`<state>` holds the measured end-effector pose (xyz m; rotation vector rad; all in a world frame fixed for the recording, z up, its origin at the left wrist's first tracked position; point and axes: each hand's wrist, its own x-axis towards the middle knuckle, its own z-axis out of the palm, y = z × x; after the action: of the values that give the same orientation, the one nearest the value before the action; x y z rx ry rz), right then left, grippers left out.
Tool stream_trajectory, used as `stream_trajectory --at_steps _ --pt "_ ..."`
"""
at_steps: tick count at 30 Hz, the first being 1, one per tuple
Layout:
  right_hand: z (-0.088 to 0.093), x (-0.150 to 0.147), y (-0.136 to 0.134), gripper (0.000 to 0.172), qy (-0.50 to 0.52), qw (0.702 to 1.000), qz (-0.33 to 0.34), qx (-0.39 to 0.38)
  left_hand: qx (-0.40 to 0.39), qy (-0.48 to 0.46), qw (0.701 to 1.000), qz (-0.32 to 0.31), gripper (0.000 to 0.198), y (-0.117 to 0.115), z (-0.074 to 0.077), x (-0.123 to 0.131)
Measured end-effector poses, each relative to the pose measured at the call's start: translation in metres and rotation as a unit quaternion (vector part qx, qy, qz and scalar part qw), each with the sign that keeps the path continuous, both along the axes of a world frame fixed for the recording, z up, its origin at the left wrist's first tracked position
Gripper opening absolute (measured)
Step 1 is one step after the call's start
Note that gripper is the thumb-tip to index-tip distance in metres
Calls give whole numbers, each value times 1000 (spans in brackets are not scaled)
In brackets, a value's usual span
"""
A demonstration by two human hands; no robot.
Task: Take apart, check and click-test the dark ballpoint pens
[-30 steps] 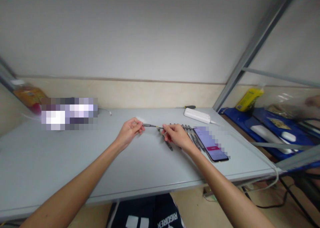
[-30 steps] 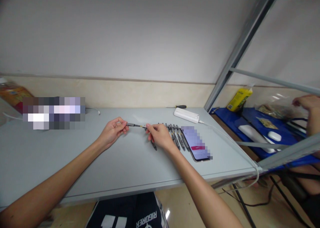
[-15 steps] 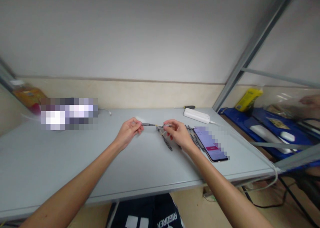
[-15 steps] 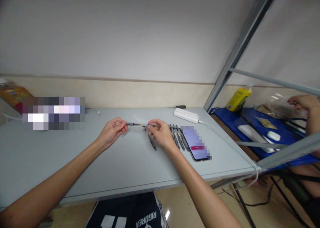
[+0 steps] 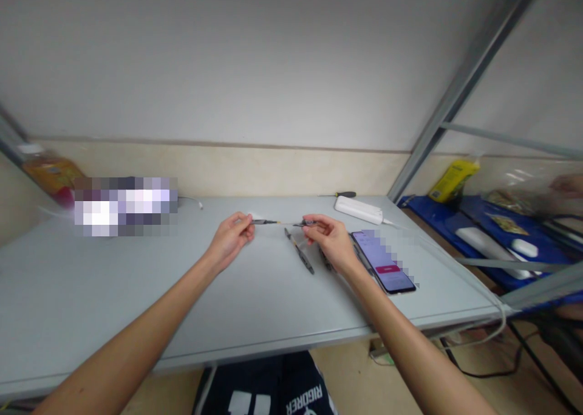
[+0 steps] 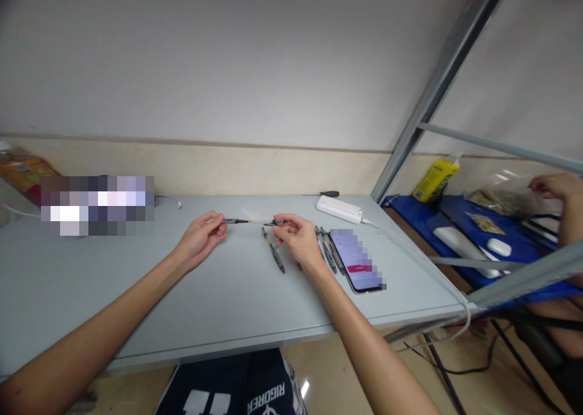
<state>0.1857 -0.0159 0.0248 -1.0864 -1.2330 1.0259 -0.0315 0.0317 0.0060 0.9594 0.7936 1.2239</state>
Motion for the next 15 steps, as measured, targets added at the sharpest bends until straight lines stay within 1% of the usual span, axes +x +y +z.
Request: stream_trajectory --at_steps 4,8,15 --pt "-3 7 0 32 31 999 -21 -2 2 -8 1000 1 30 1 -1 -1" --pt "-8 15 2 30 62 997 -50 -5 12 0 1000 15 27 2 -1 -1" --pt "-10 15 2 27 75 996 -55 -11 14 7 1000 19 28 2 -1 -2"
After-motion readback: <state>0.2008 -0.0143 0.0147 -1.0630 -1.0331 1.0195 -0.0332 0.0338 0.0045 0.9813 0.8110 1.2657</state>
